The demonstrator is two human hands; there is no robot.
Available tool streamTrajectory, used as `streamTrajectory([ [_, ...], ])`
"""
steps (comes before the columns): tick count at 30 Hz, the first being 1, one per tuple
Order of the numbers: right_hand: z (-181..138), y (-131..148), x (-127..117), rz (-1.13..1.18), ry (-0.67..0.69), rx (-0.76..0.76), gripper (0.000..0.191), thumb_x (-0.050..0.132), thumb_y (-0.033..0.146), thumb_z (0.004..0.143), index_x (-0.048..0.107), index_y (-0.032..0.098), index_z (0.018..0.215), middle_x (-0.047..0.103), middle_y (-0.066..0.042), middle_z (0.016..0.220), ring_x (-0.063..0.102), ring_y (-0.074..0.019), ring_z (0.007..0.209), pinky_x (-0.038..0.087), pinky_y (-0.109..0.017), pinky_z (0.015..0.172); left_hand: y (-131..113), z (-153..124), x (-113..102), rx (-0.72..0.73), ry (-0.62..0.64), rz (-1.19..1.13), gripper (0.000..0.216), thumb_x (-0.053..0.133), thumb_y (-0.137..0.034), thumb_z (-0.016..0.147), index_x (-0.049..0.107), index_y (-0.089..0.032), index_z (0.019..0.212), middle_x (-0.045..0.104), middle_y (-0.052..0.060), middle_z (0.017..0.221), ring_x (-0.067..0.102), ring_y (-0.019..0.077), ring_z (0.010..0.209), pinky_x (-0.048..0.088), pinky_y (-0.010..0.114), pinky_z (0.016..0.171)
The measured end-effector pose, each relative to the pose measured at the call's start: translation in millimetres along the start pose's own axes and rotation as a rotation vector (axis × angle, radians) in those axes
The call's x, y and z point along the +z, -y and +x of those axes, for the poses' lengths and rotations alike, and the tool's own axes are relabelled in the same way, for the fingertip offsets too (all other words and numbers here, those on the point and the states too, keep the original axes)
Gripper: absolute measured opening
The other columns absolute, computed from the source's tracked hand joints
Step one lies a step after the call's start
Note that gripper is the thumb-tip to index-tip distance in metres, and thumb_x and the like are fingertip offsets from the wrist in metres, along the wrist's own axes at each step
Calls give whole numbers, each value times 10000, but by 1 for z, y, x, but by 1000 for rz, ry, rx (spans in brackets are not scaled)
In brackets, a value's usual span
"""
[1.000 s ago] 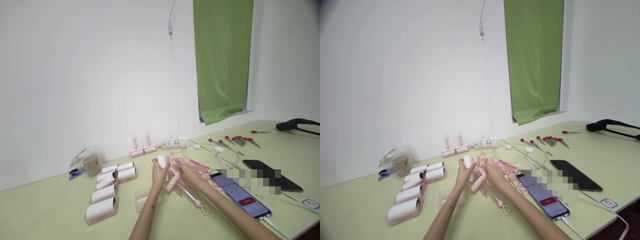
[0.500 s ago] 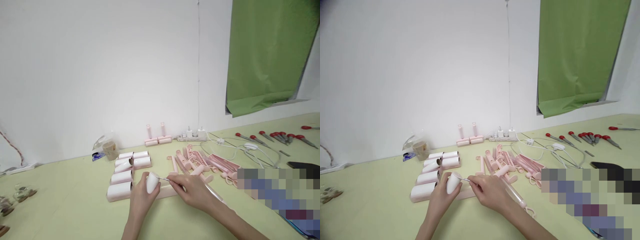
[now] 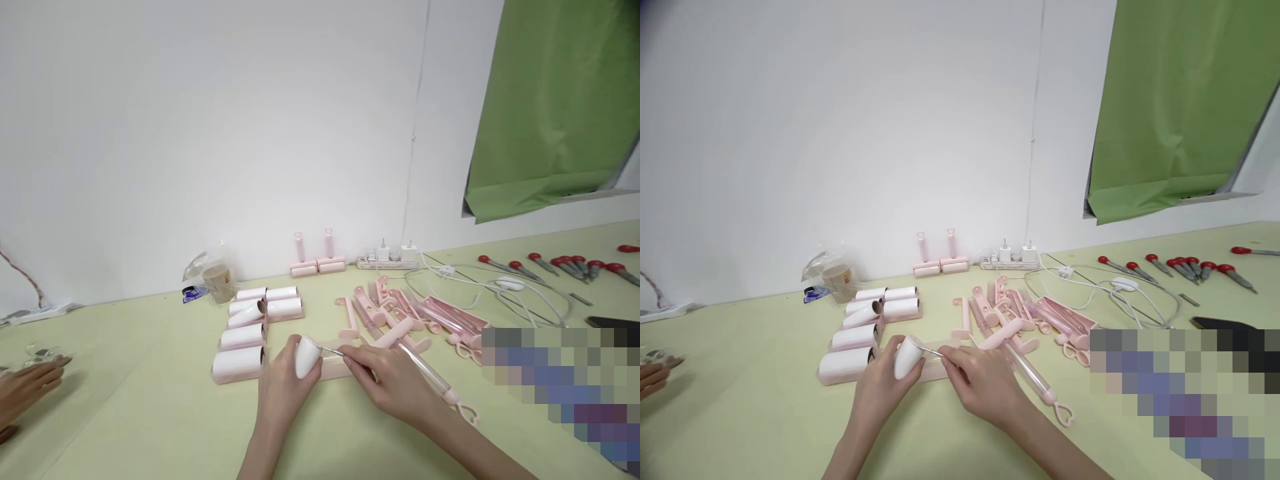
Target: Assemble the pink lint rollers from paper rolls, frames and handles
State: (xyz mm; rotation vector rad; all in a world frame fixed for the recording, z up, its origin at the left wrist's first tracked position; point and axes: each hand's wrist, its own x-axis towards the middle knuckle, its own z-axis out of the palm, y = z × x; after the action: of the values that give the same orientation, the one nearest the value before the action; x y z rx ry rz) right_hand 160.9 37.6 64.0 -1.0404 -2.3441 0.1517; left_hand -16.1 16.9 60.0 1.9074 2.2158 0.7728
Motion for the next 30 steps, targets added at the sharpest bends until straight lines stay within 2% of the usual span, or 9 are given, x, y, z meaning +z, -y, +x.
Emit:
streamTrajectory([
  [4, -1, -3, 2, -18, -7, 4, 306, 316, 248, 877, 582, 240, 1028, 677, -21, 789, 604, -138, 646, 370, -210, 545, -1, 0, 2, -12, 5, 6, 222, 493, -353, 733, 463, -253, 928, 638, -11, 747, 612, 198, 702, 321, 209, 500],
  [8, -1, -2, 2, -31, 30, 10, 291, 312, 233, 876, 578, 232, 996, 664, -9, 734, 598, -140, 632, 334, -214, 519, 4, -1, 3, 47, -10, 43, 221, 471, -372, 744, 463, -255, 932, 642, -13, 748, 616, 198, 680, 297, 214, 484],
  [12, 0, -1, 3, -82, 72, 17, 271, 309, 219, 869, 574, 213, 812, 633, 2, 644, 570, -141, 569, 275, -221, 481, 10, -2, 5, 105, -28, 151, 219, 466, -366, 747, 467, -254, 935, 647, -2, 736, 617, 217, 659, 254, 225, 457],
  [16, 1, -6, 5, -128, 129, 56, 288, 315, 231, 865, 544, 200, 693, 601, 8, 577, 537, -132, 496, 244, -219, 457, 7, -3, 4, 112, -24, 135, 239, 471, -382, 744, 464, -255, 946, 648, -2, 736, 622, 213, 669, 260, 225, 462],
  [19, 1, -10, 5, -90, 112, 77, 313, 302, 246, 871, 582, 206, 736, 619, 1, 601, 556, -139, 525, 276, -214, 467, 4, -3, 3, 102, -24, 134, 239, 478, -377, 739, 467, -262, 949, 647, -5, 755, 626, 212, 695, 263, 224, 470],
  [24, -1, -7, 5, 3, 3, 39, 315, 296, 264, 883, 602, 229, 951, 663, -19, 715, 587, -142, 603, 343, -208, 512, 6, -2, 5, 104, -17, 174, 215, 475, -368, 745, 467, -259, 931, 649, -7, 740, 626, 216, 677, 245, 227, 460],
  [30, -4, -1, 7, 15, 34, 10, 325, 289, 260, 888, 609, 218, 923, 651, -20, 654, 567, -141, 546, 318, -216, 490, 9, -2, 5, 107, -4, 200, 213, 468, -362, 747, 468, -255, 931, 650, -7, 740, 624, 214, 674, 225, 228, 450],
])
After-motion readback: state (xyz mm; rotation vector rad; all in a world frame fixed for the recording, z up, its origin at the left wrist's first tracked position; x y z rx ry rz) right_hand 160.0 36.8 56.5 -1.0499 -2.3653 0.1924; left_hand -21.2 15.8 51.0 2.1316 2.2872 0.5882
